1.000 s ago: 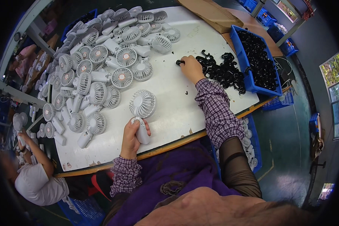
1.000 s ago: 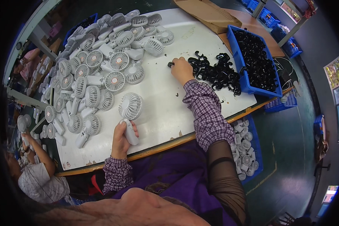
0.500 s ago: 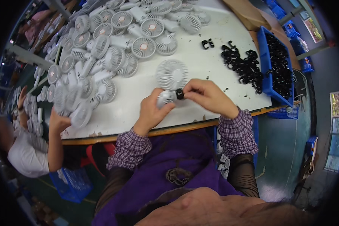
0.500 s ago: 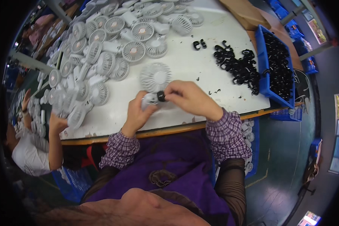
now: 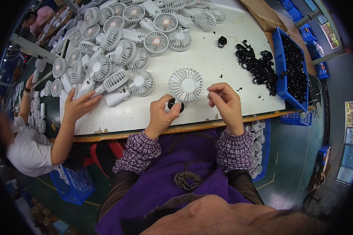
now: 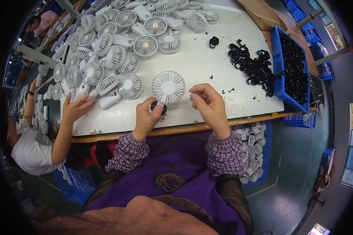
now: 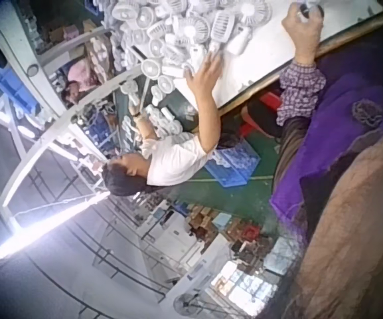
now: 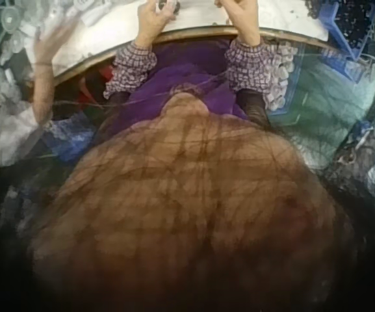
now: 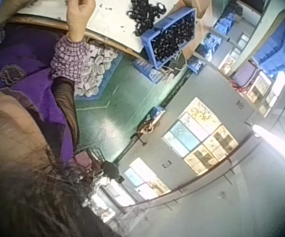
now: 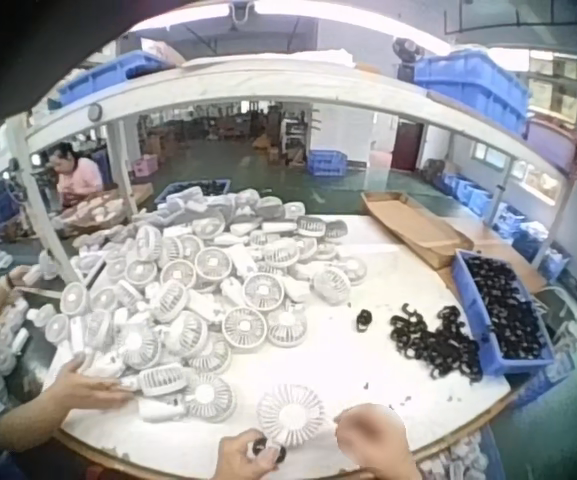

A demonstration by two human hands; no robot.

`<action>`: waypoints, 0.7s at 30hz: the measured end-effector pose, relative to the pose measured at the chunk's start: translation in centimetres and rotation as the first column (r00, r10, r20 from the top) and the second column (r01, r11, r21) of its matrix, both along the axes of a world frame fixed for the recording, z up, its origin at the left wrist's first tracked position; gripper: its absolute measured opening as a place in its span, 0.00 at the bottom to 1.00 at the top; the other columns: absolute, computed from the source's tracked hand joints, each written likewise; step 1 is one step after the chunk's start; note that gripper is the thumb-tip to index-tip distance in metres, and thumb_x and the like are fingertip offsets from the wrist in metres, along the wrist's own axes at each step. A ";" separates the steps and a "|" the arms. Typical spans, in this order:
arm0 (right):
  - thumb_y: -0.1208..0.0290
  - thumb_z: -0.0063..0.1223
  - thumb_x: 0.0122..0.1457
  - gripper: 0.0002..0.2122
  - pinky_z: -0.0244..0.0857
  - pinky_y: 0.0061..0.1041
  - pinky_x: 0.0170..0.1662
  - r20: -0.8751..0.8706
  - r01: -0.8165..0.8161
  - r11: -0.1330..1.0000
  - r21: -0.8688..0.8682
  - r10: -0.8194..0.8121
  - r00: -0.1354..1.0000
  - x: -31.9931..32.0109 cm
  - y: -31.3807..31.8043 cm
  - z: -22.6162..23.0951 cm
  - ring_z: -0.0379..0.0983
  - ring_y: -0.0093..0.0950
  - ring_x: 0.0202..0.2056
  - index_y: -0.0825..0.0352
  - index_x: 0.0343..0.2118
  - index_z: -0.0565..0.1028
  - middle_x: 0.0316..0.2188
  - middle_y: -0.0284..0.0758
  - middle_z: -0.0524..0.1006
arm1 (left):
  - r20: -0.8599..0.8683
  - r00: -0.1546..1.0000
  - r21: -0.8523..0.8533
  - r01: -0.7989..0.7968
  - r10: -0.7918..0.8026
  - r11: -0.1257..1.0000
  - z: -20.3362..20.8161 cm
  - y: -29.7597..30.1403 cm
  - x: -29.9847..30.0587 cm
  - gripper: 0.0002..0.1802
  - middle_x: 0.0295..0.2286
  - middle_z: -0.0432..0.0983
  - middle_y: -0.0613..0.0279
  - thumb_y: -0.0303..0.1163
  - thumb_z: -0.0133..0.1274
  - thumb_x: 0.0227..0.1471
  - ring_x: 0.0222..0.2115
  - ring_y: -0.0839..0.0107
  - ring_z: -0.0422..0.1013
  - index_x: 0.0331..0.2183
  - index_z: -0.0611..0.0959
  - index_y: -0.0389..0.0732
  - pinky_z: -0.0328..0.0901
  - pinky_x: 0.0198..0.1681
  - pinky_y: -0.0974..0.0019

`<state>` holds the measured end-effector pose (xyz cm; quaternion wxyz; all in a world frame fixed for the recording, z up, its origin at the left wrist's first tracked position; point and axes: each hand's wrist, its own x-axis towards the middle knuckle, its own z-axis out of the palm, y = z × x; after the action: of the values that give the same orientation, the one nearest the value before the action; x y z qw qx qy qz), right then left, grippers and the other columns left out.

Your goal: Assembling plastic components onto portable handheld fans on a production line.

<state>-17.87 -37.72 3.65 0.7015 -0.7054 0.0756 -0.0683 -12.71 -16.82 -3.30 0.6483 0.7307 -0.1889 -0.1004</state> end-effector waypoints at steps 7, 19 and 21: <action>0.61 0.65 0.46 0.40 0.64 0.27 0.50 0.248 -0.284 0.822 0.494 0.180 0.952 3.1 -0.6 -3.2 0.70 0.30 0.45 0.68 0.59 0.55 0.47 0.38 0.71 | -0.458 0.026 -0.886 -0.095 -0.889 0.454 -0.7 -3.6 0.1 0.37 0.09 0.62 0.62 0.66 0.28 0.54 0.04 0.72 0.58 0.28 0.73 0.40 0.56 0.07 0.69; 0.64 0.56 0.53 0.28 0.65 0.30 0.50 0.010 -0.085 0.776 0.625 0.101 0.995 1.3 -0.6 -4.3 0.68 0.29 0.49 0.70 0.54 0.61 0.49 0.38 0.69 | -0.602 0.249 -0.764 0.098 -0.759 0.638 -0.1 -2.4 -1.0 0.22 0.17 0.69 0.56 0.39 0.41 0.55 0.10 0.76 0.61 0.40 0.71 0.27 0.53 0.08 0.77; 0.68 0.58 0.51 0.28 0.64 0.34 0.52 0.019 -0.073 0.712 0.699 0.084 0.996 -0.2 1.0 -4.8 0.68 0.32 0.49 0.72 0.53 0.61 0.48 0.41 0.70 | -0.438 0.129 -0.887 0.102 -0.890 0.451 -0.9 -3.0 -1.2 0.24 0.15 0.67 0.57 0.43 0.42 0.52 0.07 0.74 0.60 0.38 0.71 0.28 0.54 0.08 0.74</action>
<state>-18.11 -36.74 -1.13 0.9174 -0.3915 0.0710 0.0002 -13.86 -19.85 -4.24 0.7563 0.1191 -0.0851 -0.6376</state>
